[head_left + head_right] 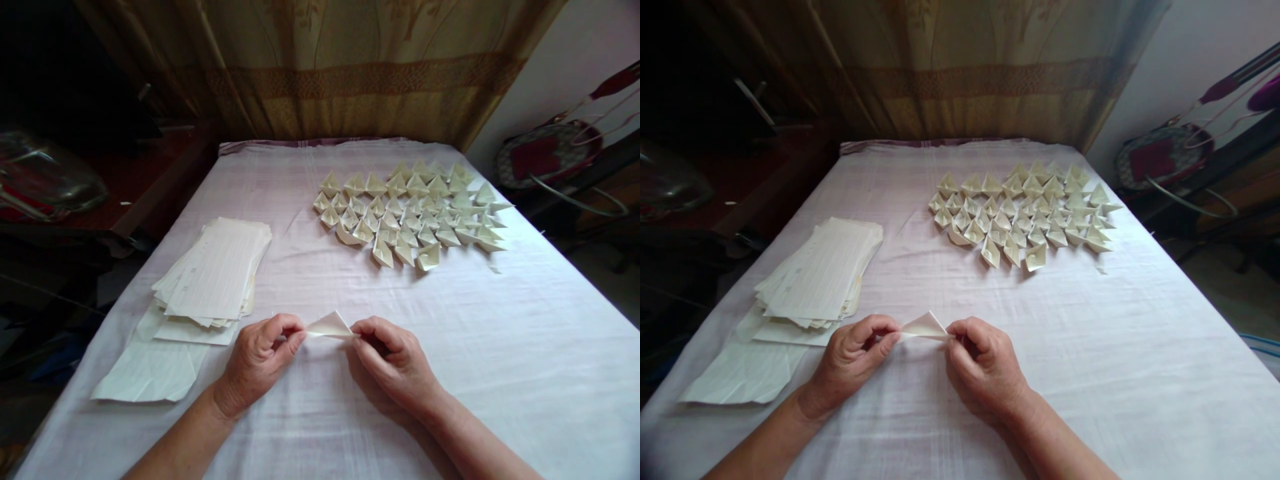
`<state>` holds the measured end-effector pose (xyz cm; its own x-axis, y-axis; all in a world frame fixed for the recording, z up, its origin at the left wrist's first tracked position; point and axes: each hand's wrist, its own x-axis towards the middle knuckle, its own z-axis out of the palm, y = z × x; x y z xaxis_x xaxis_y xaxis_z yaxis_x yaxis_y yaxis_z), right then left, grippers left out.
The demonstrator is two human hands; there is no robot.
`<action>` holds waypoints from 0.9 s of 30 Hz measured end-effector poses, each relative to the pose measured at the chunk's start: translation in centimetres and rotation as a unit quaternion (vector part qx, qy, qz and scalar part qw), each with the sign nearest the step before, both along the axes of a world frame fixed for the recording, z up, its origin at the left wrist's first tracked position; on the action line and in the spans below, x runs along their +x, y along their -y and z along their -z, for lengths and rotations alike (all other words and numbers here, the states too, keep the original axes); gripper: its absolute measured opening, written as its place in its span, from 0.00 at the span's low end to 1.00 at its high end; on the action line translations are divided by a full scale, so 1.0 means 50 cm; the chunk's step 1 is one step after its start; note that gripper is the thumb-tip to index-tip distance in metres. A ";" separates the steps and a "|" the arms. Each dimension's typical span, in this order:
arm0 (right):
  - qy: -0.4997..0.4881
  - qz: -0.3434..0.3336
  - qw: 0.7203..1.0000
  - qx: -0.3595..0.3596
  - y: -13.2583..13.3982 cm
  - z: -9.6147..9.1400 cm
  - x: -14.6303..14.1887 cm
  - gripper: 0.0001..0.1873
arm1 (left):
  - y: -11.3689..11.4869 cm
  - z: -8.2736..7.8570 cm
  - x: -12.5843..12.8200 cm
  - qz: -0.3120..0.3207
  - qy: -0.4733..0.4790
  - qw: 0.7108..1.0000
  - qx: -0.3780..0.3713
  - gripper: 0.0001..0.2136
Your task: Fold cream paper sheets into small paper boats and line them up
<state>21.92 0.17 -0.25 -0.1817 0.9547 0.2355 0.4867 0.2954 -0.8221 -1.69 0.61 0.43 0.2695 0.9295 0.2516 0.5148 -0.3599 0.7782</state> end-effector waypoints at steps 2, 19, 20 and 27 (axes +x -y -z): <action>-0.009 0.005 1.000 0.013 0.000 0.007 0.001 0.07 | 0.000 -0.001 -0.002 0.000 0.017 0.999 -0.042 0.05; -0.004 -0.019 0.995 0.096 -0.003 0.006 0.002 0.08 | -0.009 -0.030 0.004 -0.002 0.176 0.917 -0.358 0.10; -0.005 -0.019 0.995 0.098 -0.002 0.006 0.002 0.08 | -0.009 -0.031 0.005 0.000 0.170 0.915 -0.365 0.10; -0.005 -0.024 0.994 0.107 -0.002 0.002 0.002 0.09 | -0.007 -0.025 0.007 0.010 0.138 0.919 -0.369 0.11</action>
